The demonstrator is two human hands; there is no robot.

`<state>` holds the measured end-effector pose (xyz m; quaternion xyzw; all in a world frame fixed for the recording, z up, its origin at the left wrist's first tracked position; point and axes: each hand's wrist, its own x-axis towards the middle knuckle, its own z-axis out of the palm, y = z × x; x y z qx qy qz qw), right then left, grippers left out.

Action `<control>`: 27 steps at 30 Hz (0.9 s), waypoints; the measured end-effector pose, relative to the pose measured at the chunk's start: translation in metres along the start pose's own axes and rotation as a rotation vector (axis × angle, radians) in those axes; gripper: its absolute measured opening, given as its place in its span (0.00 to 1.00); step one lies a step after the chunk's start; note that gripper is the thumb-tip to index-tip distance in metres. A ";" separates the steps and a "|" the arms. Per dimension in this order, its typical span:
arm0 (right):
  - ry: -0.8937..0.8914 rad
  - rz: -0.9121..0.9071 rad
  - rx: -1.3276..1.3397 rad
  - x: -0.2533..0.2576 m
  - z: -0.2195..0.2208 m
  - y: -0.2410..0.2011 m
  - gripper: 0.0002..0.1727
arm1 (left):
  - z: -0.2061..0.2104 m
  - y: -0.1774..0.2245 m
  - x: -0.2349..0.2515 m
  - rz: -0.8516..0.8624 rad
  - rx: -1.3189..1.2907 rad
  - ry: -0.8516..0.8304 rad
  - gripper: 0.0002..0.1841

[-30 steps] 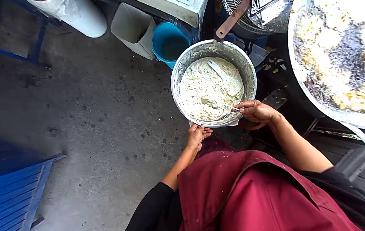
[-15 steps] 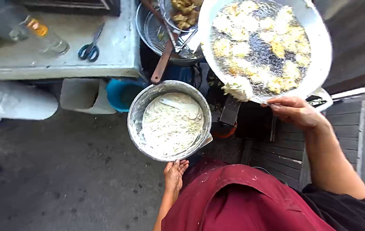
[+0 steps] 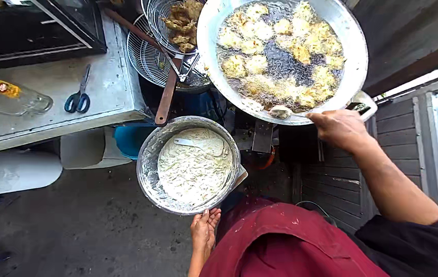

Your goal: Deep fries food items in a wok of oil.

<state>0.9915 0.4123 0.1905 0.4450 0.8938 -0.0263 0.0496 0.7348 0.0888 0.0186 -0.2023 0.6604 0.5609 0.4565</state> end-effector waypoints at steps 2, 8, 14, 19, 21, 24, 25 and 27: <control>-0.024 -0.026 0.000 0.004 0.007 -0.005 0.13 | 0.001 0.001 -0.001 -0.005 0.000 0.005 0.07; 0.000 0.123 0.024 -0.001 0.000 -0.004 0.11 | 0.000 -0.001 -0.001 -0.006 -0.011 0.021 0.07; -0.044 0.163 0.048 0.000 0.000 -0.015 0.15 | 0.005 0.000 0.000 0.017 0.001 -0.005 0.07; -0.075 0.102 0.049 0.006 -0.007 -0.026 0.16 | 0.008 0.002 -0.004 0.001 -0.041 -0.002 0.07; 0.001 0.015 0.097 0.008 -0.023 -0.045 0.17 | 0.009 0.000 -0.004 -0.003 -0.081 -0.001 0.08; -0.094 -0.243 0.116 0.018 -0.028 -0.102 0.18 | 0.010 -0.002 -0.003 -0.007 -0.125 -0.001 0.08; -0.184 -0.313 0.096 0.026 -0.018 -0.126 0.18 | 0.010 -0.003 -0.002 -0.004 -0.135 -0.003 0.08; -0.431 -0.400 -0.013 0.044 0.019 -0.176 0.16 | 0.010 -0.005 -0.002 0.012 -0.148 -0.010 0.08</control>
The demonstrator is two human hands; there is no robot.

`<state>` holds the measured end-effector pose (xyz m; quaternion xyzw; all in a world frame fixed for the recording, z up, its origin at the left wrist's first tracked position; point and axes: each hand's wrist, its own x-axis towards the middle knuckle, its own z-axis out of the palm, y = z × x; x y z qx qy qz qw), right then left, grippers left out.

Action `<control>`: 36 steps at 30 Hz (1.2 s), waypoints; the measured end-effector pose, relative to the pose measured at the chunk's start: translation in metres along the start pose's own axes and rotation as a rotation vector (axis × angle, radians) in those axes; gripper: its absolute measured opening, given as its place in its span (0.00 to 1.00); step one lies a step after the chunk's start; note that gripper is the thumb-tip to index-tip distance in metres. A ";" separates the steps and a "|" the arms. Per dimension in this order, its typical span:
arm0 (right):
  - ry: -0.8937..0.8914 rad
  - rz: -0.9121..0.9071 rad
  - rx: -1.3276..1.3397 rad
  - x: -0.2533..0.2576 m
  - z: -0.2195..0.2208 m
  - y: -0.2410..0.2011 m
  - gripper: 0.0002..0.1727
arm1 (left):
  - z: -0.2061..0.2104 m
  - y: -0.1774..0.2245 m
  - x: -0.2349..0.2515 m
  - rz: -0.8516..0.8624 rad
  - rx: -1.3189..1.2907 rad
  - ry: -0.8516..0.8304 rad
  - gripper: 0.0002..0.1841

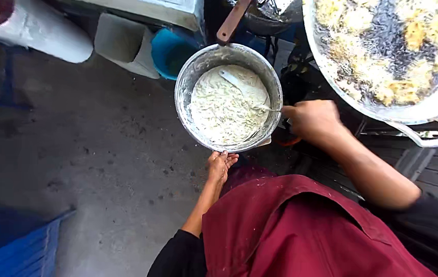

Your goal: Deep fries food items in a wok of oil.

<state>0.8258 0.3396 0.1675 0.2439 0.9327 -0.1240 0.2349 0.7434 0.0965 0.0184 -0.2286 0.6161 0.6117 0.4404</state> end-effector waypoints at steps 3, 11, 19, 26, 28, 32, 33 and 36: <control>-0.283 -0.112 -0.126 0.056 0.048 -0.031 0.09 | 0.001 -0.001 -0.001 0.019 -0.023 0.001 0.08; -0.360 -0.225 -0.370 0.049 0.017 -0.035 0.06 | -0.001 -0.005 0.002 0.031 -0.096 -0.015 0.08; -0.360 -0.256 -0.341 0.039 0.014 -0.020 0.06 | 0.000 -0.006 0.003 0.009 -0.103 -0.005 0.08; -0.478 -0.209 -0.290 0.051 0.054 -0.027 0.10 | 0.002 -0.003 0.002 -0.013 -0.116 0.015 0.07; -0.497 -0.253 -0.170 0.054 0.060 -0.027 0.11 | 0.002 -0.003 0.003 -0.018 -0.115 0.008 0.07; -0.503 -0.309 0.281 0.066 0.078 -0.024 0.17 | 0.000 -0.005 0.004 0.010 -0.102 -0.019 0.09; -0.521 -0.290 0.411 0.069 0.081 -0.025 0.17 | 0.000 -0.005 0.003 0.013 -0.096 -0.025 0.09; -0.597 -0.114 0.849 0.074 0.098 -0.027 0.15 | 0.001 -0.006 0.004 0.006 -0.100 -0.027 0.10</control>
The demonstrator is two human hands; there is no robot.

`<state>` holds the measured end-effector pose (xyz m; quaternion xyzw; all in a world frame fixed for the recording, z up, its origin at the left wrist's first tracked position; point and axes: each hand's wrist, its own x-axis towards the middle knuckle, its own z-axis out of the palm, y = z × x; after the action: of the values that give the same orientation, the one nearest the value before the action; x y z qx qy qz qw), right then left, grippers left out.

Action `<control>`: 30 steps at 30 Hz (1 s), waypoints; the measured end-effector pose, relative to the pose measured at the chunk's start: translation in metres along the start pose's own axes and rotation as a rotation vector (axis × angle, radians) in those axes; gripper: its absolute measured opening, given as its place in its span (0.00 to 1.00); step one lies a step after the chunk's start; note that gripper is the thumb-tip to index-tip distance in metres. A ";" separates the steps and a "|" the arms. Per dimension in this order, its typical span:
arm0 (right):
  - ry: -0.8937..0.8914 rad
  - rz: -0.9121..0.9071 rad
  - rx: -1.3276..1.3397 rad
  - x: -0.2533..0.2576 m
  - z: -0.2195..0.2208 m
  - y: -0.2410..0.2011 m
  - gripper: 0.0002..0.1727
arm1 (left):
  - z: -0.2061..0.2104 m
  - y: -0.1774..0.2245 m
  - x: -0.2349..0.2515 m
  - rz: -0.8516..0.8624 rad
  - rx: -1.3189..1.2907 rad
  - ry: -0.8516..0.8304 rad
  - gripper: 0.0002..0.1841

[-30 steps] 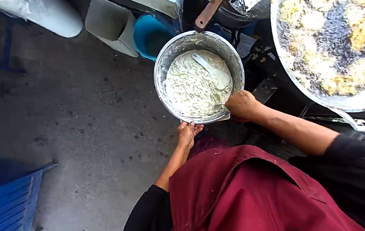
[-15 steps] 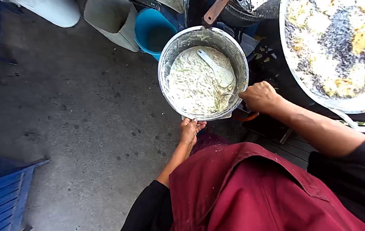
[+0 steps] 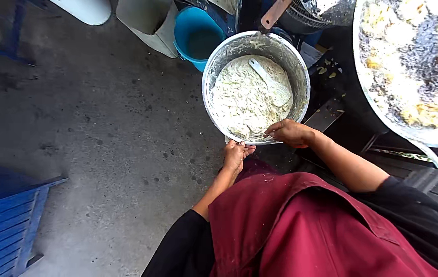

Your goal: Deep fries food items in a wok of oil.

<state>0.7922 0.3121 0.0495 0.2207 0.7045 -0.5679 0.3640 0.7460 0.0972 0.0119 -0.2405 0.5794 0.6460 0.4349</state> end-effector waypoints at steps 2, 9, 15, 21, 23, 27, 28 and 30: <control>-0.041 0.054 0.319 0.006 0.005 0.006 0.15 | 0.000 0.001 0.000 -0.009 0.001 -0.001 0.10; -0.047 -0.119 0.525 -0.012 -0.005 0.023 0.17 | -0.001 0.003 0.001 -0.021 0.040 -0.009 0.10; 0.075 -0.303 0.681 -0.084 -0.021 0.028 0.19 | -0.008 0.002 -0.001 0.023 0.087 -0.030 0.10; 0.547 -0.339 0.615 -0.218 -0.034 0.067 0.19 | -0.007 0.005 0.000 0.036 0.143 -0.048 0.07; 0.835 -0.273 0.408 -0.268 -0.035 0.083 0.19 | -0.008 0.007 -0.001 0.020 0.148 -0.031 0.07; 1.160 0.055 -0.233 -0.330 -0.051 0.105 0.17 | -0.007 0.011 -0.003 0.006 0.177 -0.027 0.07; 1.173 0.162 -0.319 -0.331 -0.056 0.106 0.16 | -0.006 0.011 -0.002 0.006 0.178 -0.030 0.08; 1.105 0.413 -0.501 -0.319 -0.064 0.105 0.17 | -0.007 0.011 -0.001 0.004 0.178 -0.030 0.08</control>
<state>1.0549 0.4335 0.2316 0.5205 0.8424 -0.1068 0.0896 0.7360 0.0909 0.0168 -0.1902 0.6285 0.5963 0.4618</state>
